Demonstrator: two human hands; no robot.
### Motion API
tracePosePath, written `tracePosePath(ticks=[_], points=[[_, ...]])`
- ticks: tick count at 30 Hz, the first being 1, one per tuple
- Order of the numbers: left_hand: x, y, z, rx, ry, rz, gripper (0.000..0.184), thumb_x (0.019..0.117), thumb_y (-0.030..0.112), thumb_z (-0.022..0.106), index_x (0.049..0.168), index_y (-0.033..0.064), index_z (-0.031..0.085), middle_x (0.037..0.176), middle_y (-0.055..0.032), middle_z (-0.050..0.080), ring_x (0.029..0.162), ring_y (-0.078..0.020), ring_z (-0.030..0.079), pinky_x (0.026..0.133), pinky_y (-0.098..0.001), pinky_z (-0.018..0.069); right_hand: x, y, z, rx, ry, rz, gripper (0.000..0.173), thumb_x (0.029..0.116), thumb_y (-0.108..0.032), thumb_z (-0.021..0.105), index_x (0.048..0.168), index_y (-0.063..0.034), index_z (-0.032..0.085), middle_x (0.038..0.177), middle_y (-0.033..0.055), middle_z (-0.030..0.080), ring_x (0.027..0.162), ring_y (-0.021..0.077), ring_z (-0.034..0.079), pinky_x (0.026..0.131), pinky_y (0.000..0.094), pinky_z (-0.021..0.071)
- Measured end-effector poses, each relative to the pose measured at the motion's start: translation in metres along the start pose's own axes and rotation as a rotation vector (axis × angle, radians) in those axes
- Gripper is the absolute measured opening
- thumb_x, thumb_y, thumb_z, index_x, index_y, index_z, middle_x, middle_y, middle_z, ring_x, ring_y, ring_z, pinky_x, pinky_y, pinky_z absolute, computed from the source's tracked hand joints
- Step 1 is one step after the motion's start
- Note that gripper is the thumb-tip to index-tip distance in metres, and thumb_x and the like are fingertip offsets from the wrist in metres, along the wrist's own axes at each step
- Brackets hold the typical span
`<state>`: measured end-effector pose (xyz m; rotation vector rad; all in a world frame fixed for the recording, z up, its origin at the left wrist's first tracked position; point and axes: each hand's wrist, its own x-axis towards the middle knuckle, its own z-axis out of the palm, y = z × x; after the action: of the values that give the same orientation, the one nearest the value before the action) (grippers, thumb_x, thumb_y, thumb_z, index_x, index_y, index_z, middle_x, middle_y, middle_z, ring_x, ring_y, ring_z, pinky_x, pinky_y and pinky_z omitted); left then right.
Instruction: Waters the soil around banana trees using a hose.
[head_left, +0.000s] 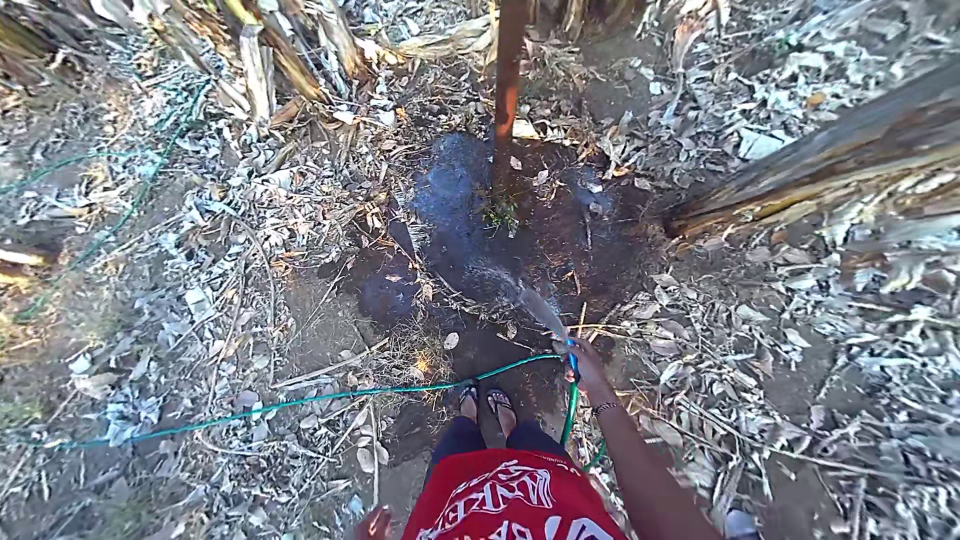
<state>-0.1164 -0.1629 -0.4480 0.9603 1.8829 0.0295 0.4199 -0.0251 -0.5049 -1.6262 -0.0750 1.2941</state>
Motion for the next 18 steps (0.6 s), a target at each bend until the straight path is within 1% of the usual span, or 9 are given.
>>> tracePosePath(ticks=[1, 2, 4, 6, 10, 12, 14, 15, 18], points=[[0.014, 0.002, -0.008, 0.026, 0.007, 0.030, 0.041, 0.1042, 0.026, 0.060, 0.137, 0.0014, 0.063, 0.122, -0.0217, 0.070, 0.111, -0.0336, 0.069, 0.098, -0.0538, 0.0529, -0.002, 0.005, -0.007, 0.018, 0.038, 0.001, 0.035, 0.1080, -0.015, 0.045, 0.142, -0.0085, 0.045, 0.074, 0.0076, 0.056, 0.043, 0.0123, 0.046, 0.038, 0.0275, 0.0410], [0.029, 0.005, -0.016, 0.033, 0.004, 0.043, 0.041, 0.1039, 0.025, 0.060, 0.136, 0.0011, 0.063, 0.121, -0.0225, 0.070, 0.110, -0.0343, 0.069, 0.098, -0.0544, 0.0530, -0.006, 0.007, -0.011, 0.031, 0.075, 0.003, 0.036, 0.1079, -0.015, 0.046, 0.143, -0.0091, 0.045, 0.074, 0.0074, 0.056, 0.044, 0.0124, 0.046, 0.038, 0.0276, 0.0412], [0.061, 0.011, -0.032, 0.018, -0.029, 0.066, 0.042, 0.1043, 0.026, 0.060, 0.138, 0.0010, 0.061, 0.123, -0.0231, 0.069, 0.109, -0.0352, 0.069, 0.096, -0.0558, 0.0542, -0.014, 0.012, -0.017, 0.064, 0.146, -0.003, 0.035, 0.1075, -0.015, 0.047, 0.142, -0.0088, 0.046, 0.075, 0.0072, 0.056, 0.045, 0.0120, 0.047, 0.039, 0.0270, 0.0417], [0.092, 0.021, -0.046, -0.001, -0.059, 0.094, 0.042, 0.1043, 0.027, 0.060, 0.140, 0.0031, 0.060, 0.123, -0.0225, 0.069, 0.108, -0.0354, 0.070, 0.091, -0.0567, 0.0559, -0.024, 0.017, -0.021, 0.116, 0.199, -0.014, 0.032, 0.1074, -0.014, 0.046, 0.139, -0.0087, 0.048, 0.072, 0.0071, 0.056, 0.043, 0.0116, 0.047, 0.037, 0.0262, 0.0406], [0.130, 0.054, -0.071, -0.012, -0.073, 0.154, 0.043, 0.1045, 0.028, 0.060, 0.140, 0.0039, 0.060, 0.129, -0.0218, 0.067, 0.113, -0.0362, 0.068, 0.094, -0.0581, 0.0556, -0.041, 0.028, -0.024, 0.191, 0.301, -0.071, 0.032, 0.1069, -0.014, 0.044, 0.138, -0.0106, 0.047, 0.072, 0.0054, 0.057, 0.043, 0.0109, 0.047, 0.037, 0.0254, 0.0394], [0.151, 0.058, -0.078, 0.027, -0.091, 0.175, 0.042, 0.1038, 0.031, 0.061, 0.137, 0.0050, 0.063, 0.126, -0.0200, 0.069, 0.112, -0.0353, 0.069, 0.092, -0.0588, 0.0564, -0.051, 0.022, -0.019, 0.245, 0.373, -0.096, 0.032, 0.1070, -0.015, 0.045, 0.139, -0.0115, 0.046, 0.073, 0.0051, 0.056, 0.045, 0.0113, 0.048, 0.038, 0.0263, 0.0415], [0.168, 0.058, -0.081, 0.105, -0.151, 0.183, 0.042, 0.1041, 0.031, 0.060, 0.137, 0.0048, 0.063, 0.125, -0.0198, 0.069, 0.111, -0.0354, 0.069, 0.092, -0.0589, 0.0563, -0.062, 0.010, -0.012, 0.279, 0.434, -0.144, 0.031, 0.1073, -0.015, 0.045, 0.138, -0.0109, 0.046, 0.073, 0.0048, 0.057, 0.045, 0.0109, 0.049, 0.039, 0.0255, 0.0423], [0.174, 0.057, -0.082, 0.139, -0.184, 0.183, 0.042, 0.1043, 0.029, 0.060, 0.138, 0.0040, 0.062, 0.125, -0.0202, 0.069, 0.111, -0.0355, 0.069, 0.092, -0.0584, 0.0558, -0.066, 0.004, -0.010, 0.295, 0.445, -0.171, 0.031, 0.1074, -0.015, 0.045, 0.138, -0.0106, 0.046, 0.073, 0.0047, 0.056, 0.045, 0.0107, 0.049, 0.039, 0.0252, 0.0425], [0.190, 0.060, -0.089, 0.203, -0.242, 0.186, 0.040, 0.1045, 0.026, 0.060, 0.136, 0.0012, 0.063, 0.124, -0.0218, 0.069, 0.110, -0.0360, 0.069, 0.093, -0.0578, 0.0547, -0.070, -0.010, -0.003, 0.346, 0.439, -0.253, 0.027, 0.1071, -0.014, 0.045, 0.134, -0.0096, 0.046, 0.072, 0.0033, 0.056, 0.044, 0.0092, 0.048, 0.038, 0.0235, 0.0416]])
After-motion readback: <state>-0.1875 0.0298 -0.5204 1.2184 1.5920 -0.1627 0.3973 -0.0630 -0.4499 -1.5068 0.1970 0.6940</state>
